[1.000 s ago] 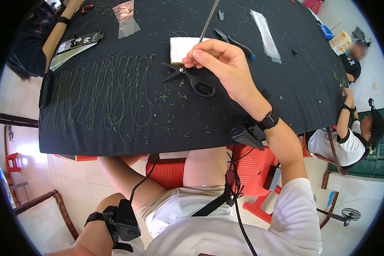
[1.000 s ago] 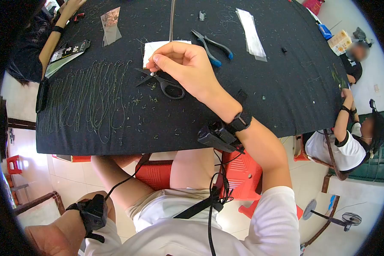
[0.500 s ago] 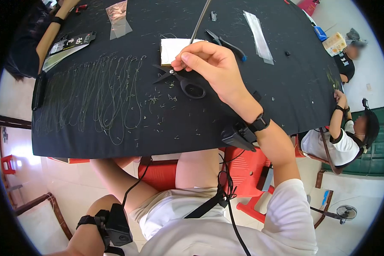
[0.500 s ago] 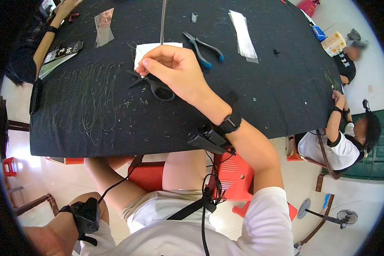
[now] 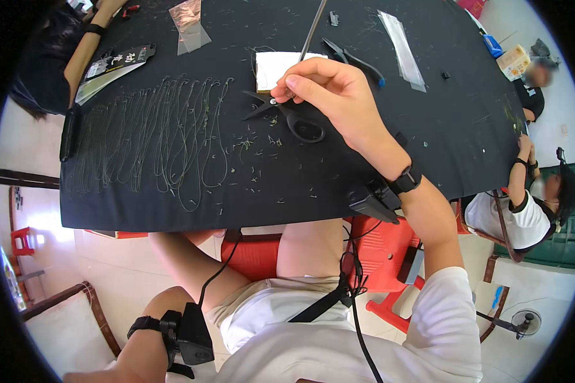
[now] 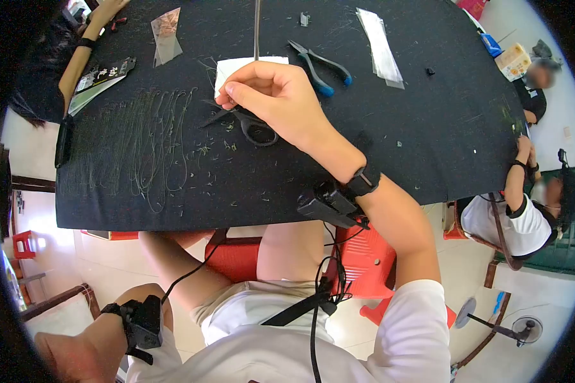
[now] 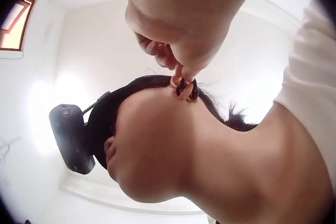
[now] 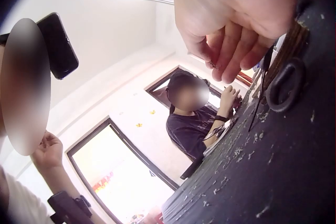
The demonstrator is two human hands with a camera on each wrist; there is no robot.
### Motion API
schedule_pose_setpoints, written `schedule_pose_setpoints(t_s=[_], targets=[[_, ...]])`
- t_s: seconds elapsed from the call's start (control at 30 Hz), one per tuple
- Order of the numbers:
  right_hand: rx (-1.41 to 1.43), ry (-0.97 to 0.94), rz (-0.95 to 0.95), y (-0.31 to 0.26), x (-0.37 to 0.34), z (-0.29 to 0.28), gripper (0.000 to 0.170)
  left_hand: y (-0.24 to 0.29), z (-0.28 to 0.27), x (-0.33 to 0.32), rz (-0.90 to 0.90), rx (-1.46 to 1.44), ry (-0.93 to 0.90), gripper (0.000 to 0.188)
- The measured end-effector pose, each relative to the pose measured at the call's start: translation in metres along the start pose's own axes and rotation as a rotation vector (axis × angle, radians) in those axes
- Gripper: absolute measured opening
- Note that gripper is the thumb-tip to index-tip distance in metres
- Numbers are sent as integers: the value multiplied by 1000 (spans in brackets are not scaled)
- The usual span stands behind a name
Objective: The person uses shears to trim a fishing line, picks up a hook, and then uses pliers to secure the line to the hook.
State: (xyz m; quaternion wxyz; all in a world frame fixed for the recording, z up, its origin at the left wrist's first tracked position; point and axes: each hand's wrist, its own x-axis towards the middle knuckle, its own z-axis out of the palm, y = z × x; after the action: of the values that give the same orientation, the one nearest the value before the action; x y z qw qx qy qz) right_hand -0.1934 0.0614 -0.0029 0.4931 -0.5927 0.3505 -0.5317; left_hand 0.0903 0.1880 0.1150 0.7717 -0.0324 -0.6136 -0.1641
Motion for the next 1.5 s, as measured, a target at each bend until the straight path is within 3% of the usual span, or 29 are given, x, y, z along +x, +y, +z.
schedule_pose_setpoints(t_s=[0.13, 0.17, 0.2, 0.23, 0.27, 0.3, 0.33, 0.37, 0.5, 0.63, 0.7, 0.8, 0.97, 1.17, 1.5], targets=[[3, 2, 19, -4, 2, -1, 12, -24, -9, -9, -21, -150, 350, 34], [7, 4, 14, -4, 2, -1, 12, -43, 2, -16, -276, -459, 286, 34], [2, 6, 8, -4, 2, -1, 12, -60, 2, -27, -400, -482, 215, 28], [-3, 6, 2, -4, 2, -1, 12, -73, 6, -29, -533, -329, 59, 22], [-1, 4, -3, -3, 3, -2, 12, -82, 10, -31, -734, -370, 194, 20], [18, 5, -15, -3, 3, -2, 12, -95, 28, -33, -861, 428, -94, 18], [36, 5, -27, -2, 3, -3, 13, -107, 35, -24, -1201, 140, -111, 18], [38, 1, -28, -2, 3, -3, 13, -118, 42, -13, -1253, 155, -412, 20], [-16, 20, -17, -2, 3, -7, 16, -170, 53, -22, -1186, 115, -614, 21], [-16, 127, -20, -7, 2, -8, 14, -214, 44, -40, -1131, 111, -695, 20], [-45, 162, -24, -8, 2, -9, 14, -222, 40, -45, -1276, -3, -684, 21], [-85, 207, -62, -8, 3, -9, 14, -224, 37, -57, -1325, -50, -651, 22], [116, 160, 16, -5, 2, -8, 16, -222, 35, -67, -1369, -74, -640, 25], [80, 117, 27, -4, 1, -9, 16, -223, 34, -77, -1474, -215, -608, 24], [55, 100, 9, -2, 2, -8, 15, -225, 33, -79, -1477, -174, -585, 22]])
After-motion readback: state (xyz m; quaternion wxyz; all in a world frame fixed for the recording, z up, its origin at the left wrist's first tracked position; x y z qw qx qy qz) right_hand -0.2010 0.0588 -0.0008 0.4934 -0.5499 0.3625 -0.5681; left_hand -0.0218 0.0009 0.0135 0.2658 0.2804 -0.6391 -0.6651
